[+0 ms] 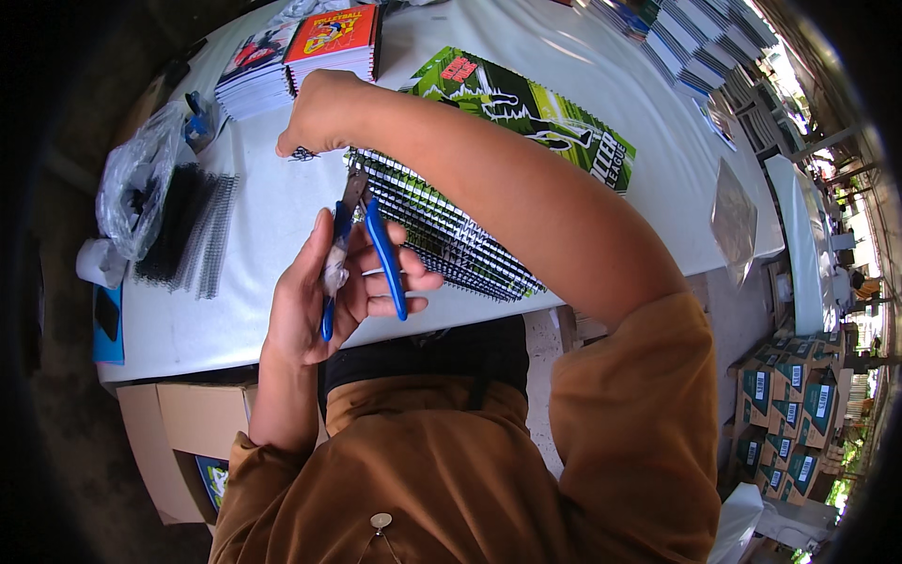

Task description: The person uses pliers to cut the ends of plastic spiral bindings on stacks of notebooks, organizes the notebooks into piles by cover design, and packs several notebooks into a cardboard box.

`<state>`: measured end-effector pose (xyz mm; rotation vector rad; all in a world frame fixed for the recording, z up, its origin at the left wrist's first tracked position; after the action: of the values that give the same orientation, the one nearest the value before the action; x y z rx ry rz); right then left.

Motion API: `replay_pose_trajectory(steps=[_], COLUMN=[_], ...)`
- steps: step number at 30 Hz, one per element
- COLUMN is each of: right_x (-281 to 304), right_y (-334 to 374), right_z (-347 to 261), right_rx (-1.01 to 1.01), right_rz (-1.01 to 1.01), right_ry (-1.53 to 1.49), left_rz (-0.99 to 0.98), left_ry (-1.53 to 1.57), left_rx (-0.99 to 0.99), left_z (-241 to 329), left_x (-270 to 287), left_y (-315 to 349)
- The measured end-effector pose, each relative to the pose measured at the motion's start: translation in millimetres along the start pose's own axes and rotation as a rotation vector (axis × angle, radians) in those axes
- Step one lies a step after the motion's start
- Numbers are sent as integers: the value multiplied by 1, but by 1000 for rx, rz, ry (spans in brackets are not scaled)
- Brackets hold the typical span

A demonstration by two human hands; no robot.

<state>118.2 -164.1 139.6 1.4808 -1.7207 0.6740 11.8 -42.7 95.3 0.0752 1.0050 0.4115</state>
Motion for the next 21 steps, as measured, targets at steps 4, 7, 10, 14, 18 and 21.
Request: replay_pose_trajectory(steps=[4, 7, 10, 14, 18, 21], right_x=[4, 3, 8, 7, 12, 25], right_y=[4, 3, 3, 3, 6, 10], right_z=[-1, 5, 9, 14, 9, 4], right_rx=[9, 25, 35, -9, -39, 20], right_rz=[36, 81, 254, 255, 242, 238], right_ry=[-33, -61, -181, -456, -577, -795], left_rz=[-18, -264, -179, 188, 140, 413], left_ry=[80, 180, 45, 123, -596, -1379], left_rx=[-1, 22, -73, 37, -195, -414], left_z=[4, 2, 1, -3, 13, 22], left_x=[7, 13, 15, -3, 24, 17], left_y=[-9, -10, -2, -5, 1, 6])
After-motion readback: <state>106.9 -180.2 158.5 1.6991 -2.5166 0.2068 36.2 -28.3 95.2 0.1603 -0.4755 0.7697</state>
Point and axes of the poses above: each hand's wrist, its own y-axis away from the middle knuckle, its own x-axis out of the back of the hand, z = x × y, the point moved 5 cm from there along -y, towards the middle knuckle, and after that the axes turned 6 degrees about y, right-handed, at the moved point
